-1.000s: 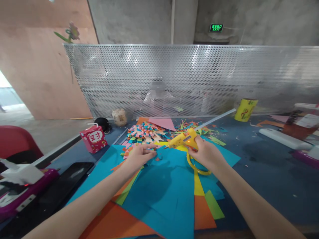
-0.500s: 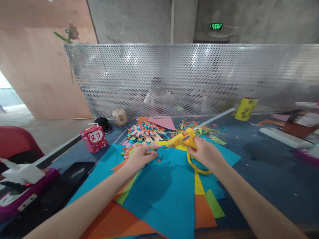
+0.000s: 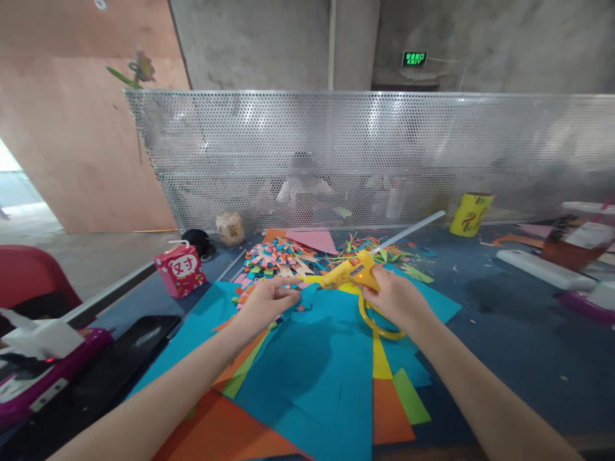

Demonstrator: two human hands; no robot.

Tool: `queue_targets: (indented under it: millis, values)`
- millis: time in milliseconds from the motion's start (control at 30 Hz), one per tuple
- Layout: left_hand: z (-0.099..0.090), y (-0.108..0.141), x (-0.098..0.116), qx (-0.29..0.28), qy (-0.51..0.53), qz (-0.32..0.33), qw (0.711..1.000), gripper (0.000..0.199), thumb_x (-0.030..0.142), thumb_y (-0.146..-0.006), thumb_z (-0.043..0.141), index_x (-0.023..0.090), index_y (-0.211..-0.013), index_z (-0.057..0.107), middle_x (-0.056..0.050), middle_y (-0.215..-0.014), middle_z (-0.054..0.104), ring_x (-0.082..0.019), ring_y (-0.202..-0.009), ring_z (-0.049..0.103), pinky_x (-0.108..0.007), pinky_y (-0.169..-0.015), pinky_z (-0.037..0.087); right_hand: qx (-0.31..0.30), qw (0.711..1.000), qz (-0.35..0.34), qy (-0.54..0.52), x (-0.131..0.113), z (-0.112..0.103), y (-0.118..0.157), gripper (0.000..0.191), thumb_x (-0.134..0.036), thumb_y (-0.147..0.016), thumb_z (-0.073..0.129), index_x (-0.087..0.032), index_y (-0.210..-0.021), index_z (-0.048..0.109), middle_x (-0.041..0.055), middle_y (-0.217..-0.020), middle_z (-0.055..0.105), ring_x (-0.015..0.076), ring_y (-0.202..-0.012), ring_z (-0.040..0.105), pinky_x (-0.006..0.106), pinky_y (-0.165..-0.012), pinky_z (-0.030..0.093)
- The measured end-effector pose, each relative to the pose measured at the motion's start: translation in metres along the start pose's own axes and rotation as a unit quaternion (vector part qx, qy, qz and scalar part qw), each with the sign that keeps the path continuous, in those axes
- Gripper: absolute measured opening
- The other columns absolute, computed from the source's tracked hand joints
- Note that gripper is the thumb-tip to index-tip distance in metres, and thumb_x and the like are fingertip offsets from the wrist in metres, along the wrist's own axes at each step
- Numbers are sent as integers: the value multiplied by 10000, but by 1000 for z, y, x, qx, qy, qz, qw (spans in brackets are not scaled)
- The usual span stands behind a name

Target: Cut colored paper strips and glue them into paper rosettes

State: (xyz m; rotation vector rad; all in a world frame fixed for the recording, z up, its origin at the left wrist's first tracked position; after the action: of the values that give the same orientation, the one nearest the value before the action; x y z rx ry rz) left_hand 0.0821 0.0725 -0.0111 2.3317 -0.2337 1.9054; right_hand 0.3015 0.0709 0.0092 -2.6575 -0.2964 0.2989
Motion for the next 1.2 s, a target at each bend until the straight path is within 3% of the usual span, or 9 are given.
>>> queue_targets:
  millis: [200, 333, 533, 700, 800, 900, 1000, 1100, 1200]
  values:
    - [-16, -2, 4, 44, 21, 19, 999, 461, 276, -580, 698, 127, -1000, 583, -21, -632, 681, -145, -589, 618, -208, -470, 417, 23, 999, 41, -22, 6, -10, -1, 274, -316, -741, 487, -144, -950, 531, 88, -727, 630, 211, -628, 585, 247, -492, 309]
    - [-19, -3, 4, 44, 26, 38, 998, 468, 317, -588, 699, 154, -1009, 573, -34, -703, 690, -148, -560, 613, -233, -475, 441, 57, 982, 169, -59, 41, -17, -2, 474, -450, -727, 488, -101, -1048, 485, 139, -832, 638, 251, -733, 607, 275, -546, 387]
    - [-29, 0, 24, 61, -22, 82, 995, 429, 288, -580, 705, 151, -974, 608, -66, -834, 708, -183, -761, 643, -271, -676, 486, -39, 928, 369, -9, 111, 1, 11, 472, -447, -754, 429, -93, -1031, 573, 192, -926, 640, 291, -855, 613, 326, -634, 443]
    - [-48, 2, 34, 105, -34, 101, 989, 420, 290, -604, 689, 166, -1001, 624, -70, -917, 695, -164, -684, 633, -243, -560, 474, -65, 891, 447, 52, 119, -6, 24, 411, -365, -719, 504, -59, -968, 621, 260, -964, 607, 399, -913, 569, 480, -695, 416]
    - [-58, 3, 37, 125, -30, 111, 986, 411, 270, -613, 679, 162, -1006, 628, -57, -877, 698, -154, -660, 627, -246, -565, 478, -17, 908, 401, 119, 82, -23, 16, 442, -312, -776, 463, 0, -1080, 537, 293, -1092, 523, 435, -1040, 477, 542, -775, 355]
    - [-66, 4, 36, 139, -22, 118, 983, 336, 248, -629, 660, 158, -952, 643, -51, -867, 699, -145, -680, 629, -236, -586, 481, -11, 987, 115, 113, -8, -18, -5, 305, -262, -835, 404, -61, -1000, 563, 206, -1005, 577, 322, -957, 541, 427, -767, 397]
    - [-75, 3, 31, 161, -27, 119, 979, 305, 241, -650, 639, 151, -941, 646, -41, -767, 699, -139, -644, 621, -217, -537, 463, -81, 993, -82, 27, -98, 4, 0, 217, -293, -812, 479, -162, -950, 584, 91, -1006, 612, 219, -952, 554, 308, -804, 404]
    - [-87, 2, 23, 193, -43, 123, 972, 299, 238, -658, 622, 153, -944, 648, -32, -734, 690, -138, -616, 607, -219, -525, 453, -111, 982, -150, -36, -152, 20, 4, 277, -330, -827, 458, -146, -1004, 567, 112, -1067, 598, 225, -998, 534, 307, -822, 400]
    - [-97, 1, 15, 221, -66, 132, 964, 248, 211, -637, 627, 160, -877, 665, -29, -751, 684, -149, -640, 601, -233, -564, 455, -138, 983, -122, -17, -161, 38, -4, 299, -306, -798, 520, -148, -1051, 546, 134, -1106, 586, 267, -1057, 501, 362, -848, 378]
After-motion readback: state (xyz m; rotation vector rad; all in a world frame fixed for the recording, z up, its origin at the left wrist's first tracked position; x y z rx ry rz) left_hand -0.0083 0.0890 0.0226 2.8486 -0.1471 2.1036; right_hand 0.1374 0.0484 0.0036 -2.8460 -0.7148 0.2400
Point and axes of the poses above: each hand's wrist, its own y-axis away from the middle knuckle, its own z-axis out of the palm, x = y × z, the point moved 7 cm from there along -y, towards the middle knuckle
